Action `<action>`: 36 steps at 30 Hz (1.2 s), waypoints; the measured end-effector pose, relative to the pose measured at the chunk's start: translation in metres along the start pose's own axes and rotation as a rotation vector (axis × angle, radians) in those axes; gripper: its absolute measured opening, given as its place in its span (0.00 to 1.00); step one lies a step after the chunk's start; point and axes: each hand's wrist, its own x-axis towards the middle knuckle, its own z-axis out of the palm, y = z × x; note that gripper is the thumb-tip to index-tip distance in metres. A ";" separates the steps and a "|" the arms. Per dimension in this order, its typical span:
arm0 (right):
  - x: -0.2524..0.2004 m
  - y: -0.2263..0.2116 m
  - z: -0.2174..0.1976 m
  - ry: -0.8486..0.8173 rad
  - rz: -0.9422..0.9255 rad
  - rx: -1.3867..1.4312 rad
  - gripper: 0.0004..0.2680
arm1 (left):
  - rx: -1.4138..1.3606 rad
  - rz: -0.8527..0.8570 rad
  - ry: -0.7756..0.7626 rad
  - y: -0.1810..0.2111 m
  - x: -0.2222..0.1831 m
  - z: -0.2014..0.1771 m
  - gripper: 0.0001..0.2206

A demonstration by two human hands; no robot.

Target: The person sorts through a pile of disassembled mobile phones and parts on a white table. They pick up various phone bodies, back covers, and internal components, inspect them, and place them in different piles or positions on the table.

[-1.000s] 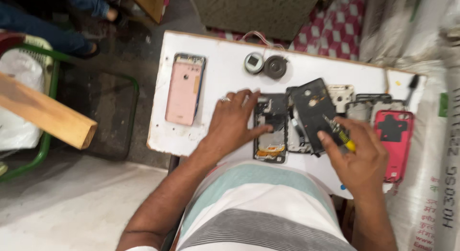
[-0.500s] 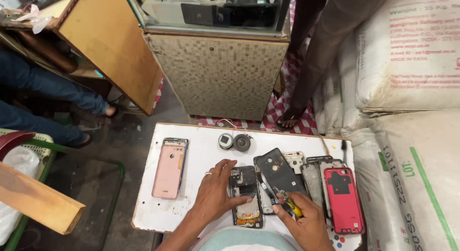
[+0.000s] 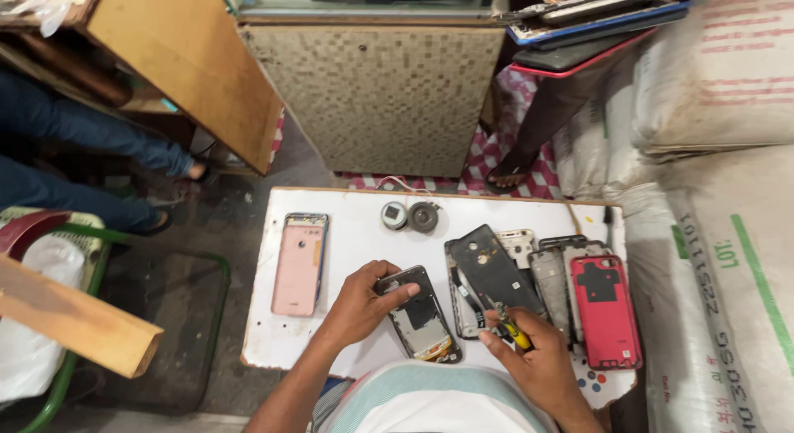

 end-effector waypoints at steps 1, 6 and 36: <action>0.001 -0.002 0.002 -0.004 -0.014 0.019 0.12 | -0.101 -0.022 -0.010 -0.001 -0.002 -0.004 0.15; 0.004 0.004 0.007 -0.184 0.205 -0.001 0.18 | -0.353 0.173 0.009 0.013 -0.020 0.000 0.10; -0.039 0.117 -0.108 0.220 -0.042 -0.217 0.18 | -0.736 0.016 0.169 -0.071 -0.017 -0.096 0.42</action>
